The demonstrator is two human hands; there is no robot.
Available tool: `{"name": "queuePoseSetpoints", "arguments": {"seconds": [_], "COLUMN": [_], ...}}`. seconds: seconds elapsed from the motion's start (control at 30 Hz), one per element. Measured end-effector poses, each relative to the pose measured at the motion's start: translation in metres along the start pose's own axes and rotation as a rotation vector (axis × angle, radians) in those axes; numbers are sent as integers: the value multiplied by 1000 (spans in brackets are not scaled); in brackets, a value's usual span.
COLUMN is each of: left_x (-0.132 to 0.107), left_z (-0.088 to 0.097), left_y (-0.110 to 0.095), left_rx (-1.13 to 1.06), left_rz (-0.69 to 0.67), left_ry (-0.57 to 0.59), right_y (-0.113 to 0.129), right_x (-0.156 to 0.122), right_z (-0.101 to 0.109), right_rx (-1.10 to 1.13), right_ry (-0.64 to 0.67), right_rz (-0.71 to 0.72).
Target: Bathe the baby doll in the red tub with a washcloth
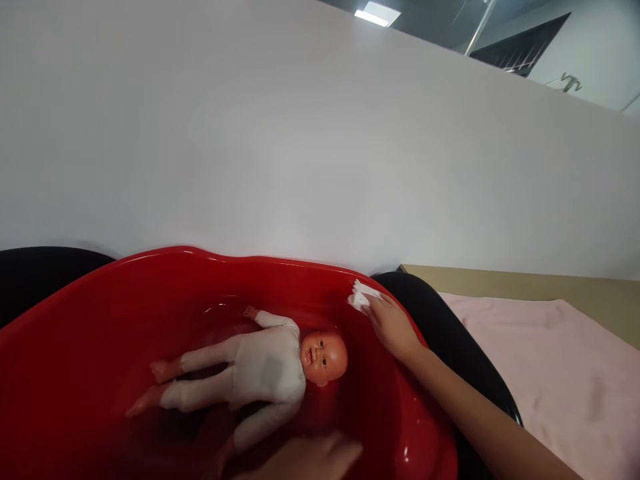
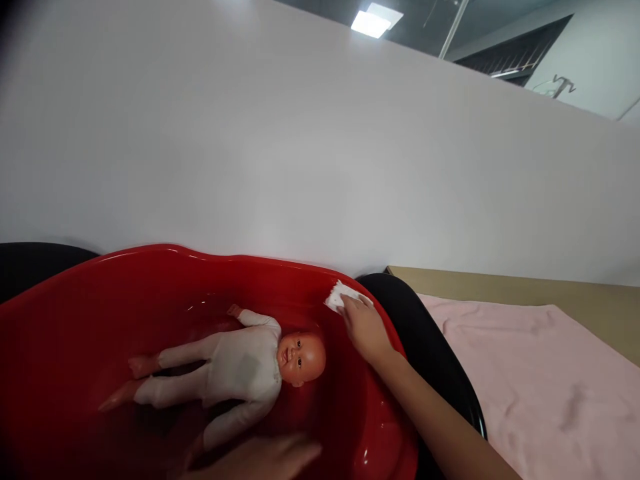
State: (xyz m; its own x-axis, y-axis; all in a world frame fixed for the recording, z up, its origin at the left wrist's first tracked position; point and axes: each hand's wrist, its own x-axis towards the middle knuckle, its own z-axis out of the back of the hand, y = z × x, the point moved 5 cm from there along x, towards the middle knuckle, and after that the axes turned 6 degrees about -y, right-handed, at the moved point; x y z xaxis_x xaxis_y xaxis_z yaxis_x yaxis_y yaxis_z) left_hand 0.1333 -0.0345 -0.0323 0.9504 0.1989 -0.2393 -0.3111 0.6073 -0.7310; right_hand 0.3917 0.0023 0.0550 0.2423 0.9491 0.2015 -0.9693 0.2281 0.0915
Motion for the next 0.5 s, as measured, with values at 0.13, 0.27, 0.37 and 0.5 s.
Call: {"name": "queuePoseSetpoints", "arguments": {"seconds": [0.13, 0.27, 0.37, 0.5], "left_x": [24, 35, 40, 51], "left_z": [67, 90, 81, 67], "left_y": [15, 62, 86, 97], "left_rx": [228, 420, 469, 474], "left_rz": [46, 169, 189, 201], "left_ry": [-284, -464, -509, -457], "right_y": [24, 29, 29, 33], "right_x": [37, 42, 35, 32], "right_z": [-47, -89, -101, -102], "right_rx": [56, 47, 41, 77], "right_ry": [216, 385, 441, 471], "right_rz": [17, 61, 64, 72]}}
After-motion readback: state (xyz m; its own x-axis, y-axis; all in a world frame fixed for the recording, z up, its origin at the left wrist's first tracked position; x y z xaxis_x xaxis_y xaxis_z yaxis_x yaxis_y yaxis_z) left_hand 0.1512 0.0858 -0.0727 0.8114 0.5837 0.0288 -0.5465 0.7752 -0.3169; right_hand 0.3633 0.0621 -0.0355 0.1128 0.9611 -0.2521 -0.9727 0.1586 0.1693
